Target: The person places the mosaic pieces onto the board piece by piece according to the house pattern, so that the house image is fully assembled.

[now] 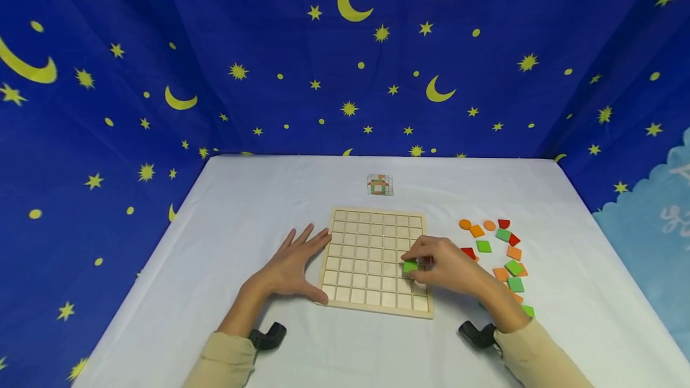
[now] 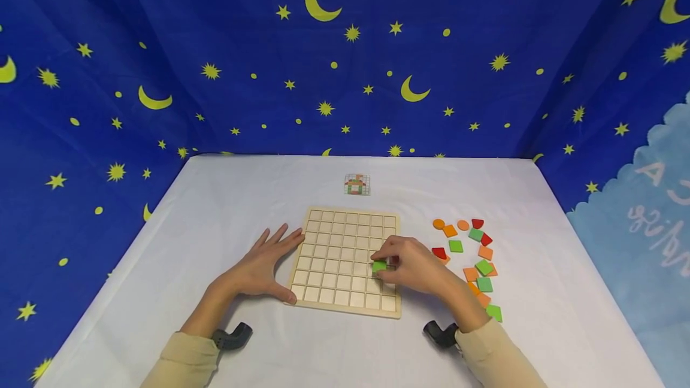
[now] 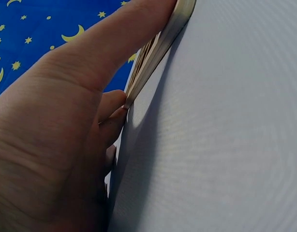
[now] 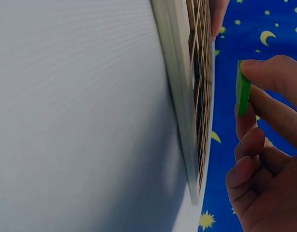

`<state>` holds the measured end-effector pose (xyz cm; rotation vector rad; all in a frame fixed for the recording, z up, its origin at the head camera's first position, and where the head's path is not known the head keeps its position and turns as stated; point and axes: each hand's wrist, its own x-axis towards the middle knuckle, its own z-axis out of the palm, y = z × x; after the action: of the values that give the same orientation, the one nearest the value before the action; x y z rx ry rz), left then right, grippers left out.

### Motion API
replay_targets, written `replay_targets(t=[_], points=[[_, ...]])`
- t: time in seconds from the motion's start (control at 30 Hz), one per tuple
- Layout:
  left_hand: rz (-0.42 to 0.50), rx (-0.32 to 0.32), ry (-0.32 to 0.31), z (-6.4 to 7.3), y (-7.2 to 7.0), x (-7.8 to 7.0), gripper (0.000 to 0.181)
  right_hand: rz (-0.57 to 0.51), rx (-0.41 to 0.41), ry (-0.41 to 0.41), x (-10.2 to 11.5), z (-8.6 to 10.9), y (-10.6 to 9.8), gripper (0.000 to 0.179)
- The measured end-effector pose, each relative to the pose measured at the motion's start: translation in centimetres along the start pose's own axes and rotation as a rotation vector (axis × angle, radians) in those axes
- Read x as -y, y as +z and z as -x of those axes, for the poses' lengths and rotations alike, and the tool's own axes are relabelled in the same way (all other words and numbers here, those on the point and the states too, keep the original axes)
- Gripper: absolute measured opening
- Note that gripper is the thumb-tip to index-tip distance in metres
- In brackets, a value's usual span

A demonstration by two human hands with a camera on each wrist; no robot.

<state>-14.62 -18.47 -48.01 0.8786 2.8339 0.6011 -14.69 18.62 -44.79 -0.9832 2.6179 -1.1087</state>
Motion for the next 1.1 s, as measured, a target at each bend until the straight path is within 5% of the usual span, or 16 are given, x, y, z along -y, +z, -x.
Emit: replay_targets(t=[1.1], points=[[-0.001, 0.016, 0.001, 0.0, 0.0, 0.0, 0.131, 0.11, 0.069, -0.135, 2.7, -5.0, 2.6, 0.026]])
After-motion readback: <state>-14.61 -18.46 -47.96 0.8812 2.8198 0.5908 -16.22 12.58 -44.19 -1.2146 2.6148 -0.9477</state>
